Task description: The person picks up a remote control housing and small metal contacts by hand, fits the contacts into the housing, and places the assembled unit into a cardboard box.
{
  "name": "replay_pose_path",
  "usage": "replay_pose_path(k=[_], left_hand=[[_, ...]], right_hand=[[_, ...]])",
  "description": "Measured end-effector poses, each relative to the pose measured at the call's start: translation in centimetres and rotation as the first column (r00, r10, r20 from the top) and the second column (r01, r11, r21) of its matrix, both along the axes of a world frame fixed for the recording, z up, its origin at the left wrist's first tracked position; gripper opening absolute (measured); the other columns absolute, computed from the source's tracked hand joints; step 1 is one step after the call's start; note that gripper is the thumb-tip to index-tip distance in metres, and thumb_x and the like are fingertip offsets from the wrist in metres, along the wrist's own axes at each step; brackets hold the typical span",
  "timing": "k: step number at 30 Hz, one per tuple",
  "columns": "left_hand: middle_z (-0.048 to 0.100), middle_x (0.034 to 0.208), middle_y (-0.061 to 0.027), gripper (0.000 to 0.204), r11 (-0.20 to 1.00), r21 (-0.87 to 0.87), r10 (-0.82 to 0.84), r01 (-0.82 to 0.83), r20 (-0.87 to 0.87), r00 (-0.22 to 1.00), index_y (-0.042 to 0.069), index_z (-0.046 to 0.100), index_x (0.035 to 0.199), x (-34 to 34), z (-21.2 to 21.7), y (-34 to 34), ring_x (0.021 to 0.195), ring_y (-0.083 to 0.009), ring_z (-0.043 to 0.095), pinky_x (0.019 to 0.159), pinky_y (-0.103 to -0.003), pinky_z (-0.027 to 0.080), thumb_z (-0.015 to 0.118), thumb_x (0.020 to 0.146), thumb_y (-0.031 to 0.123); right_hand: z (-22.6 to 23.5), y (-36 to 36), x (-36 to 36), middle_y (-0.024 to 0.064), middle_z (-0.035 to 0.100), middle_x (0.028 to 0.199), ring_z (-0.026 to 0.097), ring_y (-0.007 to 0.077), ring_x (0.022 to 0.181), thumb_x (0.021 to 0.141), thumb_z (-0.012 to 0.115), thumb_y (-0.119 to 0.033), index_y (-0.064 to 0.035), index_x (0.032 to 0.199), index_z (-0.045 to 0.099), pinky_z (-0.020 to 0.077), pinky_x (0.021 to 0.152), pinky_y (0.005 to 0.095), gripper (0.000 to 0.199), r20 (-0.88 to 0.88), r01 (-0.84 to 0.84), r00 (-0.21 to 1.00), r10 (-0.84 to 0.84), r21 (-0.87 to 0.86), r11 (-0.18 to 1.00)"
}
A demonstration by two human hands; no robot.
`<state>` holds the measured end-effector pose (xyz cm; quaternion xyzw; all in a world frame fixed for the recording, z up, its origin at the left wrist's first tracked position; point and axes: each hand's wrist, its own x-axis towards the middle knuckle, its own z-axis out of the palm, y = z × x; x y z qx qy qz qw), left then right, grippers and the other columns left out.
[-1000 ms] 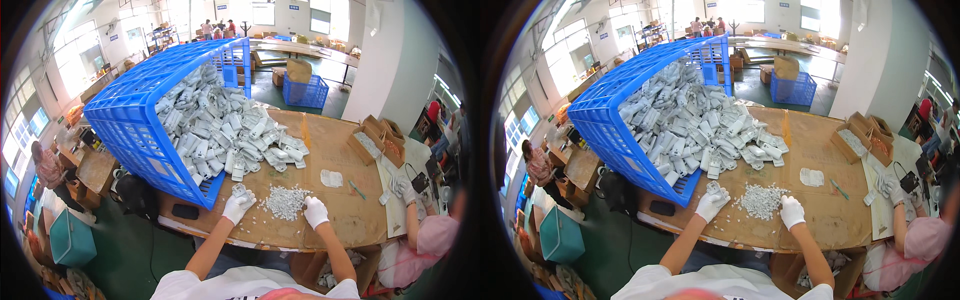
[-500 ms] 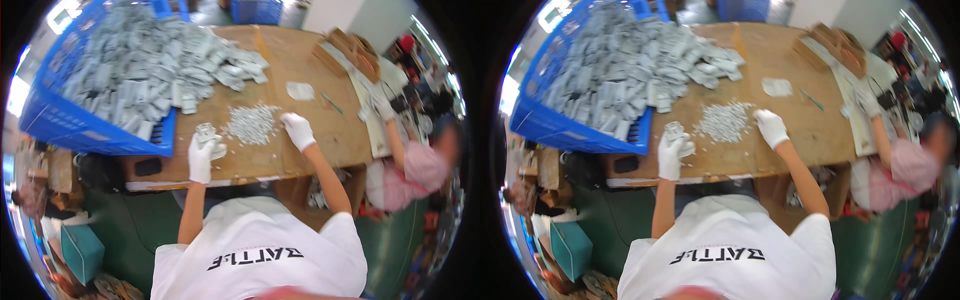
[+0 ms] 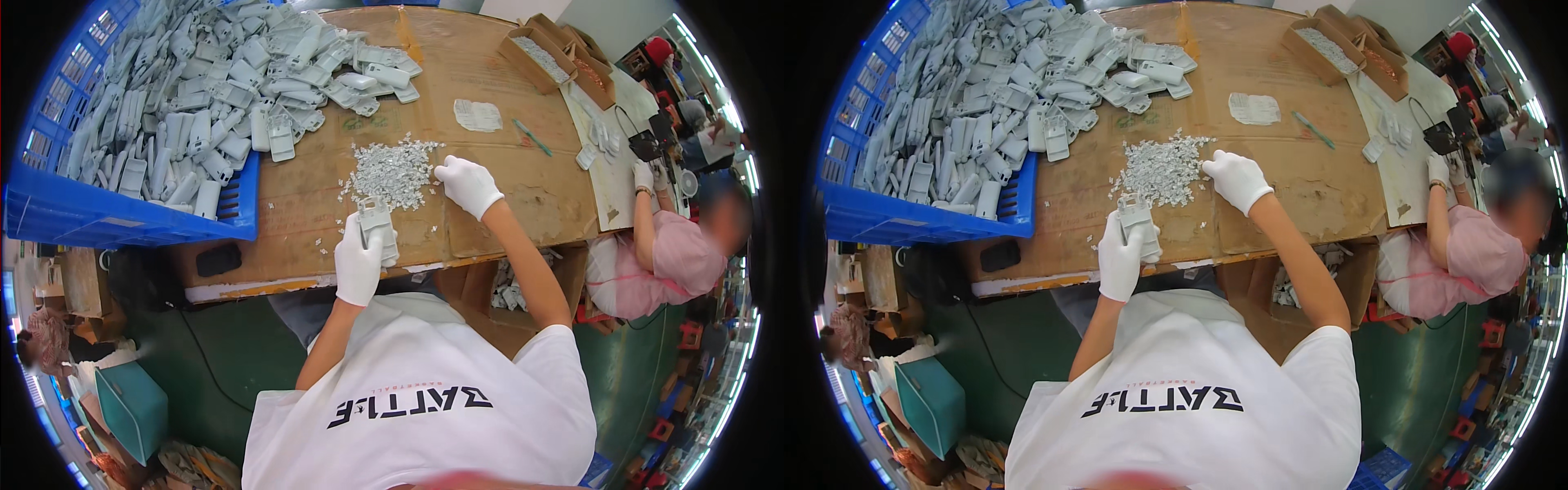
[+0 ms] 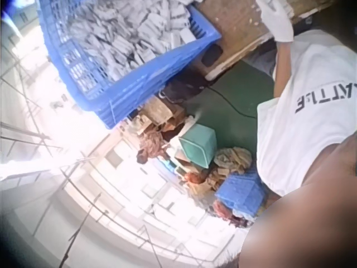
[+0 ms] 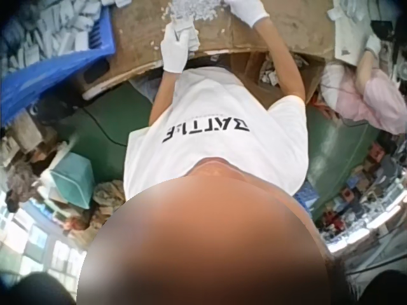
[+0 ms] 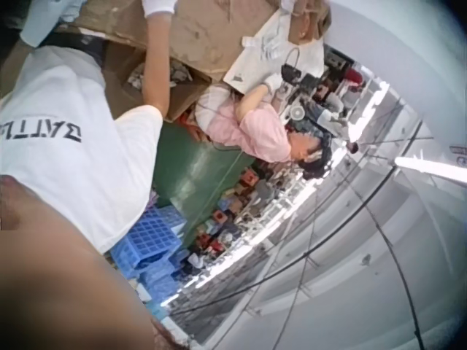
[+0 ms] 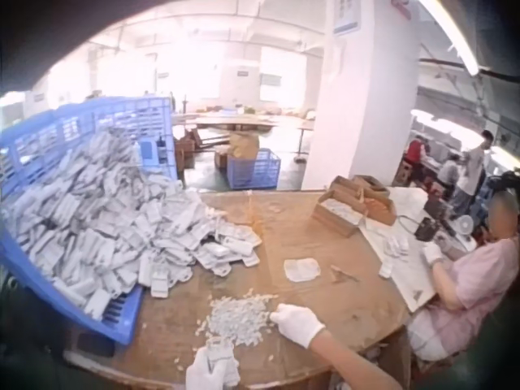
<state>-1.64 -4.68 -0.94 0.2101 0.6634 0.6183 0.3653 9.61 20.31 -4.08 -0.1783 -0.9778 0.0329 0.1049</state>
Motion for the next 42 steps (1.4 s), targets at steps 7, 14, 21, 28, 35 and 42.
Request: replay_pose_path(k=[7,14,21,28,35,42], left_hand=[[0.071,0.089,-0.0215,0.027,0.990,-0.105,0.045,-0.094,-0.397,0.917,0.002,0.054,0.118,-0.4,-1.5,0.7,0.080,-0.0358,0.071,0.068,-0.043,0.056,0.055,0.091,0.006],[0.067,0.078,-0.0226,0.015,0.986,-0.151,-0.001,-0.076,-0.455,0.890,0.003,0.055,0.103,0.5,0.6,0.3,0.076,-0.0416,0.067,0.062,-0.046,0.052,0.058,0.096,0.016],[0.066,0.078,-0.0211,0.014,0.986,-0.152,-0.025,-0.074,-0.567,0.823,0.005,0.054,0.104,0.6,0.3,-0.5,0.075,-0.0413,0.066,0.062,-0.047,0.051,0.059,0.095,0.014],[0.066,0.080,-0.0194,0.014,0.988,-0.155,-0.074,-0.029,-0.618,0.782,0.006,0.054,0.108,0.5,-1.1,-1.4,0.074,-0.0400,0.066,0.062,-0.046,0.052,0.057,0.095,0.010],[0.067,0.078,-0.0178,0.015,0.997,-0.065,-0.008,-0.041,-0.615,0.788,0.006,0.056,0.107,2.2,0.3,-0.5,0.073,-0.0376,0.068,0.060,-0.042,0.052,0.060,0.094,0.010],[0.067,0.080,-0.0190,0.015,0.997,-0.064,0.002,-0.045,-0.544,0.839,0.007,0.055,0.106,2.5,0.3,-0.9,0.075,-0.0393,0.067,0.061,-0.044,0.052,0.061,0.093,0.011]], right_hand=[[4.2,-4.6,-1.0,0.0096,0.064,0.085,0.067,0.0239,0.076,0.079,0.064,-0.002,-0.0063,0.091,0.065,0.0540,0.066,0.0344,0.013,-0.434,-0.014,0.869,-0.237,-0.500,0.866],[4.4,-13.6,-4.0,0.0092,0.055,0.094,0.061,0.0254,0.085,0.072,0.074,0.001,-0.0072,0.089,0.066,0.0505,0.073,0.0339,0.020,-0.581,-0.097,0.786,-0.212,-0.454,0.886],[5.1,-14.2,-4.1,0.0098,0.057,0.101,0.062,0.0193,0.092,0.079,0.070,0.000,-0.0053,0.089,0.066,0.0502,0.076,0.0315,0.012,-0.448,-0.211,0.775,-0.446,-0.848,0.485],[4.8,-13.7,-3.4,0.0041,0.069,0.078,0.065,0.0101,0.074,0.086,0.068,-0.006,-0.0033,0.099,0.068,0.0514,0.071,0.0268,0.013,-0.252,-0.102,0.901,-0.354,-0.914,0.392],[5.4,-14.4,-2.7,0.0030,0.065,0.086,0.056,0.0071,0.075,0.086,0.060,-0.002,-0.0024,0.096,0.062,0.0473,0.070,0.0253,0.010,-0.325,-0.218,0.817,-0.476,-0.939,0.268],[5.4,-14.6,-2.2,0.0002,0.059,0.086,0.054,0.0060,0.081,0.086,0.056,0.000,-0.0026,0.093,0.059,0.0453,0.075,0.0237,0.008,-0.279,-0.217,0.843,-0.459,-0.959,0.184]])
